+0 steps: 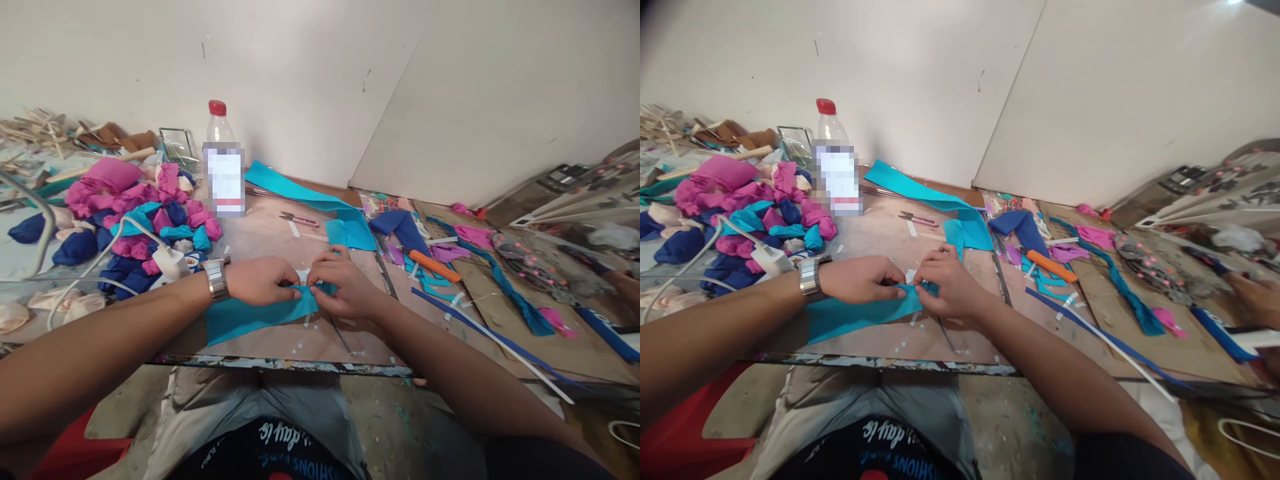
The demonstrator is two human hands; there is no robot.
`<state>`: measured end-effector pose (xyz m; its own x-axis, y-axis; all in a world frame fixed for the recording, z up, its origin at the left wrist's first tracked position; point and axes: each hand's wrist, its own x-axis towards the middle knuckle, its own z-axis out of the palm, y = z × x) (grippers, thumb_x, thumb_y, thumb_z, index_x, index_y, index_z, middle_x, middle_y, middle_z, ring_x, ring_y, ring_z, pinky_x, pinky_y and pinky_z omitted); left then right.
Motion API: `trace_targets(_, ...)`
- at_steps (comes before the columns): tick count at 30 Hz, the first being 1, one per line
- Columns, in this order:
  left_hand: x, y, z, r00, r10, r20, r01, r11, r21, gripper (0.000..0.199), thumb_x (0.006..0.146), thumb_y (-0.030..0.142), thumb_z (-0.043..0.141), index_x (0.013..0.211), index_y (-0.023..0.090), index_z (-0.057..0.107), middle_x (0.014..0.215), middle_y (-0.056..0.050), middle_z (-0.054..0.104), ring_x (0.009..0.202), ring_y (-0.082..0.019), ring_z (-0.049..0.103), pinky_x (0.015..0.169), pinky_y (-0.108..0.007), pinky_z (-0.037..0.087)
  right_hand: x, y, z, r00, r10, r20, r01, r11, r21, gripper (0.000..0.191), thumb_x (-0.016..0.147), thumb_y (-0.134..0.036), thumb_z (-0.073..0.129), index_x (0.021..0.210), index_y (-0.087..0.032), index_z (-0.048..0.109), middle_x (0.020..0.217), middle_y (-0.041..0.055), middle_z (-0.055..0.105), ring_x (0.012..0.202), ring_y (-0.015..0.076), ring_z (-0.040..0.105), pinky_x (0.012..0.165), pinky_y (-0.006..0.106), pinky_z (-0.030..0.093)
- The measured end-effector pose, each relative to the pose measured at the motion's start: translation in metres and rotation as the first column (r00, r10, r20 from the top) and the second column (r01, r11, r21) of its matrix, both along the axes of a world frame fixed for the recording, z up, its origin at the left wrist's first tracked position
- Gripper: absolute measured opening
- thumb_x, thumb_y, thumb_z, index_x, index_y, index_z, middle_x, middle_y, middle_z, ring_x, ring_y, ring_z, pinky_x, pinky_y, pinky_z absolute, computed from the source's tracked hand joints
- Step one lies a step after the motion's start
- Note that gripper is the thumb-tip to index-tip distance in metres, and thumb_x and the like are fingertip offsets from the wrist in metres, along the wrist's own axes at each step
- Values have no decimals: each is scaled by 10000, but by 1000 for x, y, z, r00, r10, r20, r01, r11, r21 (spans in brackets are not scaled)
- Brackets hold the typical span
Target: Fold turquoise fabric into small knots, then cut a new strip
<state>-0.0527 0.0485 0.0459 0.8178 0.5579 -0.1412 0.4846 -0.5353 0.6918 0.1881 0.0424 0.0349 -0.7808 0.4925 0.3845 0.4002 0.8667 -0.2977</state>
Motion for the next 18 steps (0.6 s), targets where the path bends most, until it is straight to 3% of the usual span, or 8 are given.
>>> trace_targets(7, 0, 2, -1, 1000, -3, 1, 3, 1000, 23, 374, 964, 399, 516, 666, 177, 469, 608, 42, 372, 585, -111, 310, 569, -297, 214, 0, 0, 0, 1000, -4, 5, 3, 1000, 7, 115, 901, -206, 591, 813, -218, 665, 805, 37, 745, 915, 229, 657, 941, 460, 301)
trace_targets(13, 2, -1, 0, 1000, 19, 18, -20, 1000, 17, 413, 972, 435, 510, 651, 181, 457, 574, 50, 334, 556, -105, 272, 561, -304, 200, 0, -1, 0, 999, 9, -33, -11, 998, -54, 122, 944, -281, 601, 928, -217, 705, 861, 29, 760, 897, 217, 673, 958, 450, 308)
trace_targets(18, 3, -1, -3, 998, 46, 39, -46, 999, 10, 406, 934, 439, 550, 636, 188, 436, 558, 53, 316, 536, -103, 263, 544, -302, 188, -2, -2, -2, 997, -29, -67, 28, 1000, -6, 86, 932, -263, 658, 871, -223, 705, 816, 16, 761, 825, 192, 675, 981, 448, 327)
